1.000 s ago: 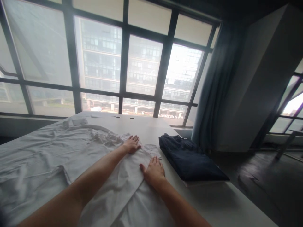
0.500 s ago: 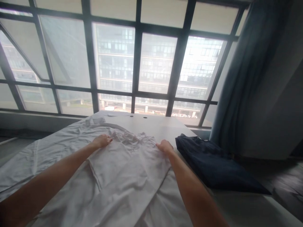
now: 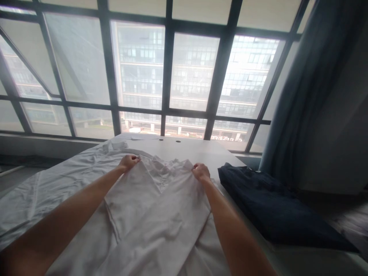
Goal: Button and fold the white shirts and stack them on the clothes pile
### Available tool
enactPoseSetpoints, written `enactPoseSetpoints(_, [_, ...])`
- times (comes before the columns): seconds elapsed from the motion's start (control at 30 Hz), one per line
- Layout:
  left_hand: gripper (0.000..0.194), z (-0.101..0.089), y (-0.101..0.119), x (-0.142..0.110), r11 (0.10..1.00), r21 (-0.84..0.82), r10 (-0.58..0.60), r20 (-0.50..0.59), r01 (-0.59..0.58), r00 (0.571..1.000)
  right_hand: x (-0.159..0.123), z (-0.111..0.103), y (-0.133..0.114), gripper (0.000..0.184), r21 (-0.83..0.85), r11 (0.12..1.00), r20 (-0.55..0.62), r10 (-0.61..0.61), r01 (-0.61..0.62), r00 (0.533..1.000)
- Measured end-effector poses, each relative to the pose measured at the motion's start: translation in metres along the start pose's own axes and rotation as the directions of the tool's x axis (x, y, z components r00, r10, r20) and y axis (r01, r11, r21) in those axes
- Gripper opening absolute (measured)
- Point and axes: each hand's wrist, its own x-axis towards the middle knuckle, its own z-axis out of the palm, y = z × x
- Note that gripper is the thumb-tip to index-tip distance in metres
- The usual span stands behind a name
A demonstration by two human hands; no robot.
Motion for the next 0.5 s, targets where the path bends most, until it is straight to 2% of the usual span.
enactPoseSetpoints(0.1, [0.030, -0.021, 0.007, 0.002, 0.995, -0.095, 0.014, -0.080, -0.022, 0.997, -0.004, -0.020, -0.006, 0.023, 0.023, 0.999, -0.144, -0.024, 0.027, 0.989])
enactPoseSetpoints(0.27, [0.038, -0.053, 0.028, 0.007, 0.984, -0.160, 0.047, -0.165, -0.074, 0.985, -0.008, -0.055, -0.020, 0.021, 0.086, 0.995, -0.253, -0.031, 0.055, 0.967])
enactPoseSetpoints(0.4, [0.042, -0.075, 0.047, 0.015, 0.979, -0.191, 0.041, -0.161, -0.071, 0.986, -0.003, -0.074, -0.033, 0.024, 0.283, 0.959, -0.223, 0.045, 0.020, 0.974])
enactPoseSetpoints(0.5, [0.043, -0.089, 0.061, 0.034, 0.981, -0.186, 0.030, -0.175, -0.063, 0.984, 0.013, -0.086, -0.046, 0.024, 0.405, 0.914, -0.198, 0.070, 0.017, 0.978])
